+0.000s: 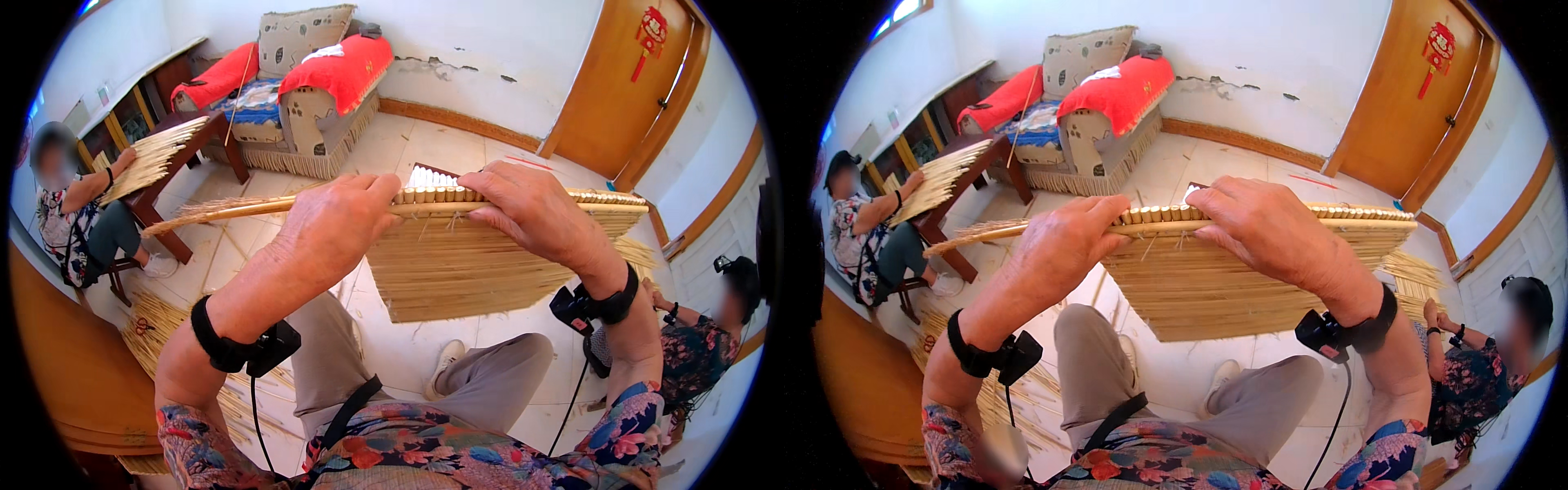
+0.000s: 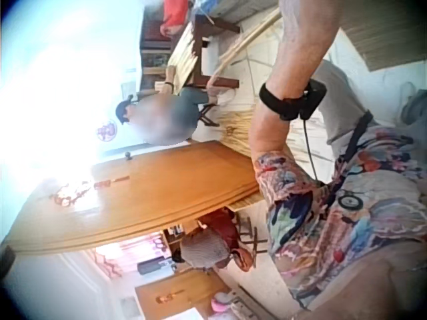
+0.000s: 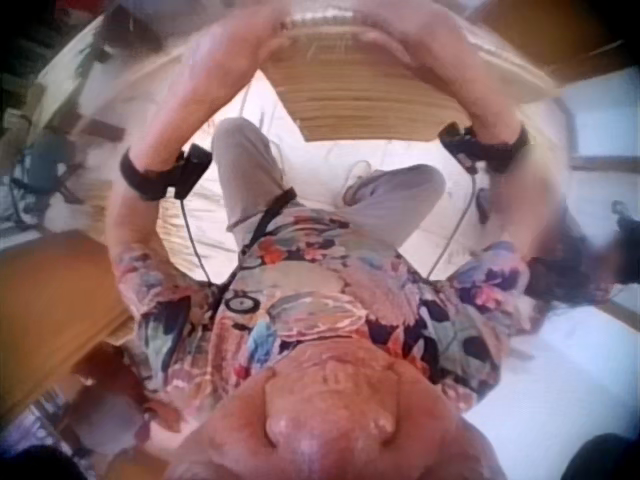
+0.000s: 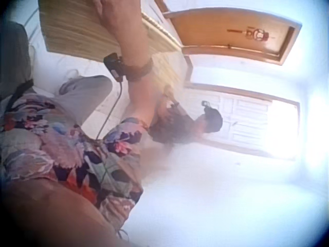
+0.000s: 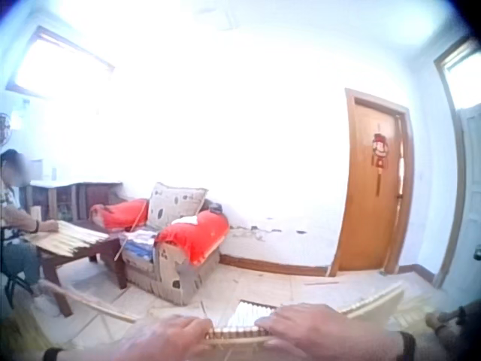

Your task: The person weaves thin bamboo strips into a flat panel using a needle-like tool and white thread. They repeatedly pass the needle through the strip edges to secure the weave, rotating the panel as needed.

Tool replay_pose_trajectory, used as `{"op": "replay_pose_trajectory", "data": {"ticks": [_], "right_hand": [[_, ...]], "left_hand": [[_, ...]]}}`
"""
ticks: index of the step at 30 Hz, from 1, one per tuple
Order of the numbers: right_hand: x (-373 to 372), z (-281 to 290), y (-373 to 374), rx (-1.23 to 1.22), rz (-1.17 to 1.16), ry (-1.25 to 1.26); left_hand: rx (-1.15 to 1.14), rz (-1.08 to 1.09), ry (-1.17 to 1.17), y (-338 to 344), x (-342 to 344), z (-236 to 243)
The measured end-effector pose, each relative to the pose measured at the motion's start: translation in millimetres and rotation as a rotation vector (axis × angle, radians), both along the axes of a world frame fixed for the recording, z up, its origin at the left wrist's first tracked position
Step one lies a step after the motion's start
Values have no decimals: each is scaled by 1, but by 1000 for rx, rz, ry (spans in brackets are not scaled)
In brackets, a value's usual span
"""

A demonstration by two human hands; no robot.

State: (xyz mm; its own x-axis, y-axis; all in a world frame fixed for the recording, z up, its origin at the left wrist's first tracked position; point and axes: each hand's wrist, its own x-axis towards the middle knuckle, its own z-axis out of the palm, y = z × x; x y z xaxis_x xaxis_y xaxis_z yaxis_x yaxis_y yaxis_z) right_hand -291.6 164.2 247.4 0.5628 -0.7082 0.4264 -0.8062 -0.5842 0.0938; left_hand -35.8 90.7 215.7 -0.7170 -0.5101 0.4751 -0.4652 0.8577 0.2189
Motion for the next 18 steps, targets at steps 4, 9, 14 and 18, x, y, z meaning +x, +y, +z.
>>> {"op": "replay_pose_trajectory", "data": {"ticks": [4, 9, 14, 18], "right_hand": [[4, 8, 5, 81, 37, 22], [12, 14, 0, 141, 114, -57], [14, 11, -5, 146, 116, -67], [36, 13, -6, -282, 151, -2]], "left_hand": [[-292, -106, -123, -1, 11, 13], [151, -160, -64, -8, 24, 14], [479, -33, -108, -3, 22, 20], [434, -55, 129, -13, 31, -17]]}}
